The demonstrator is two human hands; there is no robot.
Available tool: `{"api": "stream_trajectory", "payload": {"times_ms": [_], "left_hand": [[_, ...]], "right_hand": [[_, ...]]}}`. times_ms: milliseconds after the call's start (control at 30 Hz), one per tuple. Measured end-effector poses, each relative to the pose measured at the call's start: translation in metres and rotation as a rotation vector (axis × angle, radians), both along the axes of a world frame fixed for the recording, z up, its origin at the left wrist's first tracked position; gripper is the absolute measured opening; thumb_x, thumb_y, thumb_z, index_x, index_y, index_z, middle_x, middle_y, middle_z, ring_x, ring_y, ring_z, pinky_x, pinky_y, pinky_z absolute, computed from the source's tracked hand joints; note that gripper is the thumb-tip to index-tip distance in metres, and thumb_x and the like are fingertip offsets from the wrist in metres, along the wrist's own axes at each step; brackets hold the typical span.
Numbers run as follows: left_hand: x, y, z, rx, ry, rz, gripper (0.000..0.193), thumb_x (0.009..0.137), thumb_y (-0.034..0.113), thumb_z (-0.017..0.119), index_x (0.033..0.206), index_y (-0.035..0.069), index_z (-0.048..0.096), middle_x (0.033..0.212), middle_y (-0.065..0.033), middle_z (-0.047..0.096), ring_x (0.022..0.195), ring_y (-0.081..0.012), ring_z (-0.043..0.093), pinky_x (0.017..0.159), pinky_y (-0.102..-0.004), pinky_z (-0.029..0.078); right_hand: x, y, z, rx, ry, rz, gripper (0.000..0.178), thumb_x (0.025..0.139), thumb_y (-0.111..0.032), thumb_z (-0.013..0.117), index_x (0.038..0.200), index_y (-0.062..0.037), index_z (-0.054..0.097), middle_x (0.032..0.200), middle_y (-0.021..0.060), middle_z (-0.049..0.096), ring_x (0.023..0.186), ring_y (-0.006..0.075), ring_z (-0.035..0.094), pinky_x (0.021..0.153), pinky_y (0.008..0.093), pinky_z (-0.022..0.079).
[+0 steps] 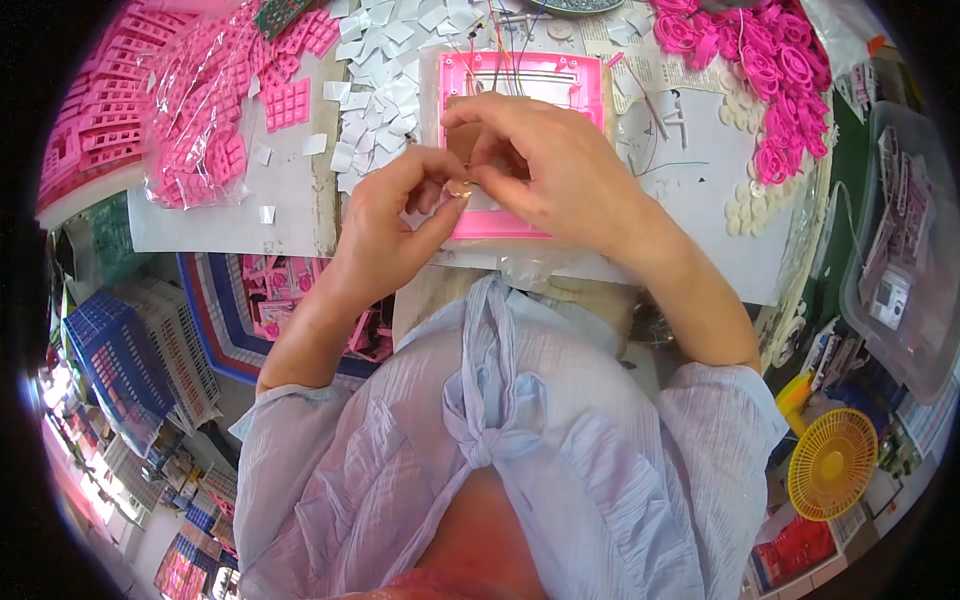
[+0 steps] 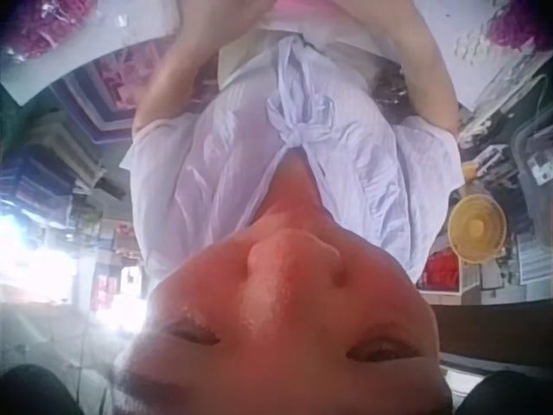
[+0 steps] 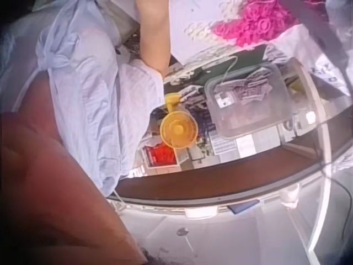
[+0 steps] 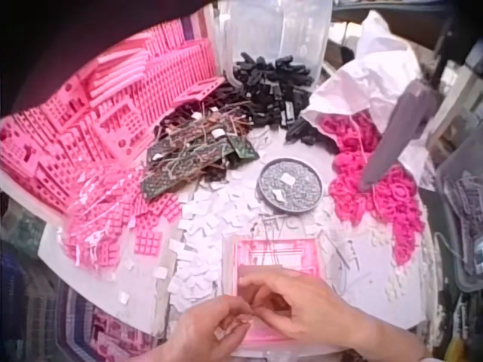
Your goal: Assembling an electronic piggy bank by gluing circuit boards and wires into a pink plastic casing.
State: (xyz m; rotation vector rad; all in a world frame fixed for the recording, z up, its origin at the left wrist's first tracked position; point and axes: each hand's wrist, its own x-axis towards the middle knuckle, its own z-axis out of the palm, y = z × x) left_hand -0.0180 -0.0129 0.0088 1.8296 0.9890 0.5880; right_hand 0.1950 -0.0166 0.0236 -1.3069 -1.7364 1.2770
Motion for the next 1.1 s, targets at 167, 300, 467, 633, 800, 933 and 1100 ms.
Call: {"api": "stream_trajectory", "payload": {"times_ms": [167, 300, 467, 633, 800, 933, 1100], "left_hand": [[0.003, -0.007, -0.006, -0.211, -0.180, 0.084, 0.028, 0.091, -0.004, 0.065, 0.116, 0.001, 0.053, 0.098, -0.0032, 0.064, 0.081, -0.0049, 0.054, 0.071, -0.0205, 0.044], [0.002, -0.007, -0.009, -0.283, -0.264, 0.094, 0.029, 0.090, -0.006, 0.065, 0.114, 0.001, 0.051, 0.100, -0.0036, 0.063, 0.085, -0.0047, 0.056, 0.072, -0.0198, 0.044], [0.007, -0.011, -0.012, -0.348, -0.334, 0.163, 0.030, 0.089, -0.008, 0.066, 0.111, 0.002, 0.048, 0.096, -0.0033, 0.062, 0.083, -0.0049, 0.054, 0.073, -0.0196, 0.044], [0.011, -0.012, -0.009, -0.276, -0.306, 0.199, 0.032, 0.086, -0.005, 0.069, 0.109, 0.002, 0.048, 0.092, -0.0027, 0.061, 0.078, -0.0049, 0.053, 0.070, -0.0203, 0.046], [0.013, -0.014, -0.011, -0.239, -0.317, 0.251, 0.032, 0.084, -0.001, 0.071, 0.108, 0.001, 0.050, 0.087, -0.0034, 0.062, 0.073, -0.0070, 0.055, 0.066, -0.0234, 0.049], [0.013, -0.013, -0.009, -0.172, -0.221, 0.241, 0.029, 0.085, -0.002, 0.070, 0.105, 0.000, 0.050, 0.086, -0.0047, 0.061, 0.071, -0.0084, 0.055, 0.066, -0.0246, 0.049], [0.011, -0.013, -0.009, -0.233, -0.285, 0.198, 0.029, 0.087, -0.007, 0.065, 0.108, 0.003, 0.047, 0.092, -0.0012, 0.059, 0.080, -0.0047, 0.052, 0.068, -0.0204, 0.041]], "right_hand": [[-0.002, -0.003, 0.004, -0.100, -0.009, -0.037, 0.028, 0.082, -0.001, 0.067, 0.109, -0.0082, 0.064, 0.083, 0.0054, 0.066, 0.071, 0.0173, 0.063, 0.065, 0.0316, 0.052], [-0.003, -0.006, -0.007, 0.619, -0.335, 0.031, 0.028, 0.074, 0.002, 0.067, 0.100, -0.0078, 0.068, 0.093, 0.0037, 0.065, 0.084, 0.0226, 0.061, 0.069, 0.0343, 0.052], [0.000, -0.024, -0.006, 0.546, -0.337, 0.026, 0.036, 0.071, 0.001, 0.068, 0.106, -0.0086, 0.071, 0.098, 0.0035, 0.065, 0.089, 0.0256, 0.059, 0.070, 0.0362, 0.053], [-0.004, -0.028, -0.011, 0.581, -0.361, 0.002, 0.041, 0.072, -0.003, 0.073, 0.112, -0.0081, 0.072, 0.097, 0.0041, 0.065, 0.086, 0.0243, 0.061, 0.066, 0.0344, 0.054], [-0.009, -0.031, -0.008, 0.591, -0.401, -0.003, 0.041, 0.072, -0.003, 0.075, 0.112, -0.0068, 0.071, 0.097, 0.0040, 0.065, 0.086, 0.0240, 0.061, 0.065, 0.0343, 0.053], [-0.010, -0.033, -0.010, 0.581, -0.382, -0.017, 0.040, 0.071, -0.002, 0.074, 0.111, -0.0069, 0.072, 0.096, 0.0049, 0.066, 0.085, 0.0245, 0.061, 0.065, 0.0352, 0.053], [-0.009, -0.031, -0.015, 0.513, -0.240, -0.079, 0.035, 0.072, -0.003, 0.075, 0.106, -0.0064, 0.072, 0.094, 0.0056, 0.067, 0.082, 0.0246, 0.063, 0.067, 0.0357, 0.054]]}}
